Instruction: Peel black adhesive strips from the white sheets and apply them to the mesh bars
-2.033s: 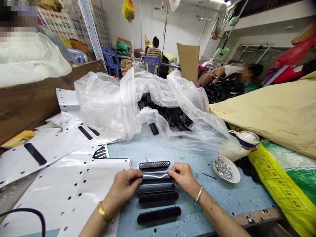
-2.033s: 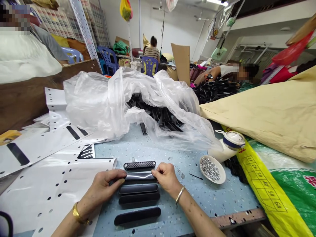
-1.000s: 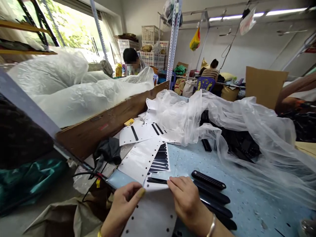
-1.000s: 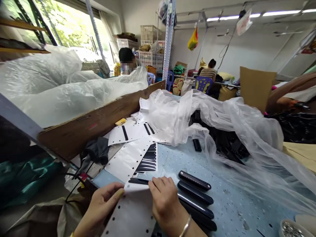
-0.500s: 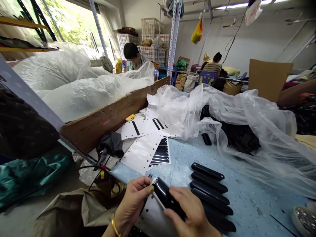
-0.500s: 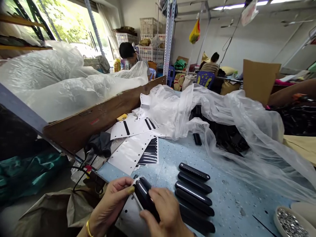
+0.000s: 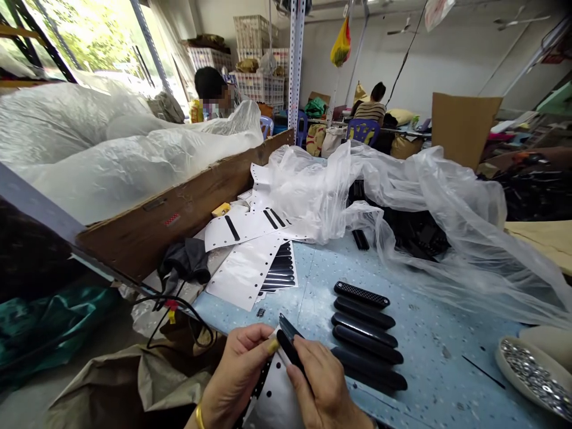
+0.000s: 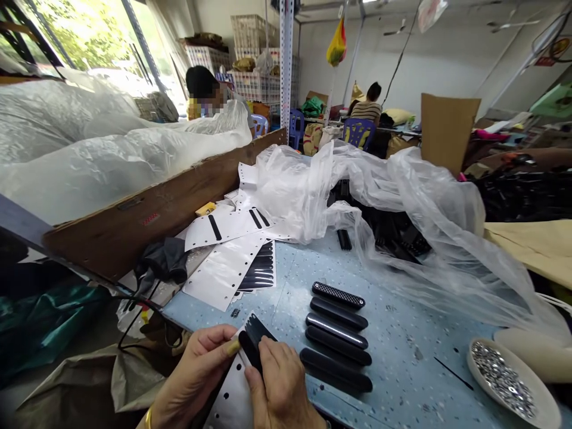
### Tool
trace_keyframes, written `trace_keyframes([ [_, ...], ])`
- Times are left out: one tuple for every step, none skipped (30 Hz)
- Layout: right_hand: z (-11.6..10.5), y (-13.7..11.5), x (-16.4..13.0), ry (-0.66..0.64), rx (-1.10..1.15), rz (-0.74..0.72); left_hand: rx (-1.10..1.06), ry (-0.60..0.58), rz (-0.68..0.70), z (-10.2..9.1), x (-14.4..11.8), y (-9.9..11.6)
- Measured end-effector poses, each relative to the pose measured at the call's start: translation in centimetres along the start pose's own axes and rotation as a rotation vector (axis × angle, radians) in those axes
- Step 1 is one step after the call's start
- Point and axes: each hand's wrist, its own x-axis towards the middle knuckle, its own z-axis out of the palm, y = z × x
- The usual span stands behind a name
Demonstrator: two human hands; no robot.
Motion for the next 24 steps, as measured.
trace_keyframes([
  [0.0, 0.0, 0.0, 0.001, 0.054, 0.014, 0.018, -0.001, 0.001, 0.2, 0.0, 0.1],
  [0.0, 0.0, 0.1, 0.005, 0.117, 0.036, 0.04, -0.004, 0.005, 0.4, 0.0, 0.1],
  [-0.1, -0.1, 0.3, -0.004, 0.185, 0.064, 0.065, -0.011, 0.011, 0.6, 0.0, 0.2],
  [-0.2, -0.2, 0.6, -0.019, 0.255, 0.104, 0.089, -0.022, 0.02, 0.8, 0.1, 0.2],
  [-0.4, -0.4, 1.0, -0.04, 0.331, 0.157, 0.112, -0.033, 0.032, 0.9, 0.2, 0.2],
  [-0.7, -0.5, 1.4, -0.069, 0.415, 0.226, 0.129, -0.043, 0.047, 1.1, 0.3, 0.3],
  [-1.0, -0.7, 1.8, -0.094, 0.504, 0.302, 0.141, -0.049, 0.062, 1.2, 0.5, 0.3],
  [-1.2, -0.9, 2.1, -0.109, 0.595, 0.381, 0.15, -0.052, 0.075, 1.4, 0.6, 0.3],
  [-1.4, -1.0, 2.4, -0.108, 0.682, 0.46, 0.155, -0.052, 0.086, 1.5, 0.8, 0.3],
  [-1.6, -1.1, 2.6, -0.096, 0.763, 0.537, 0.159, -0.048, 0.095, 1.7, 1.0, 0.3],
  [-1.6, -1.1, 2.7, -0.08, 0.836, 0.607, 0.162, -0.043, 0.102, 1.8, 1.1, 0.3],
  [-1.6, -1.1, 2.8, -0.064, 0.902, 0.673, 0.166, -0.036, 0.105, 1.9, 1.2, 0.3],
  [-1.5, -1.0, 2.7, -0.052, 0.962, 0.733, 0.17, -0.028, 0.107, 2.0, 1.4, 0.3],
  [-1.4, -1.0, 2.7, -0.049, 1.012, 0.783, 0.174, -0.019, 0.11, 2.1, 1.4, 0.3],
  [-1.2, -0.9, 2.6, -0.05, 1.044, 0.82, 0.177, -0.013, 0.113, 2.1, 1.5, 0.3],
  [-1.0, -0.8, 2.5, -0.05, 1.045, 0.84, 0.178, -0.011, 0.115, 2.1, 1.5, 0.2],
  [-0.7, -0.7, 2.5, -0.042, 1.011, 0.839, 0.174, -0.011, 0.117, 2.1, 1.5, 0.1],
  [-0.6, -0.5, 2.5, -0.023, 0.944, 0.821, 0.166, -0.014, 0.116, 2.1, 1.5, -0.1],
  [-0.5, -0.3, 2.6, 0.007, 0.86, 0.794, 0.155, -0.022, 0.11, 2.0, 1.5, -0.2],
  [-0.6, 0.0, 2.8, 0.045, 0.786, 0.779, 0.144, -0.03, 0.101, 1.9, 1.5, -0.2],
  [-1.0, 0.4, 3.1, 0.096, 0.741, 0.785, 0.134, -0.035, 0.091, 1.8, 1.5, -0.2],
  [-1.6, 0.9, 3.4, 0.161, 0.742, 0.813, 0.128, -0.035, 0.083, 1.7, 1.7, 0.1],
  [-2.5, 1.5, 3.8, 0.245, 0.784, 0.855, 0.123, -0.024, 0.087, 1.6, 1.9, 0.6],
  [-3.7, 2.2, 4.3, 0.338, 0.852, 0.907, 0.122, 0.003, 0.113, 1.4, 2.2, 1.4],
])
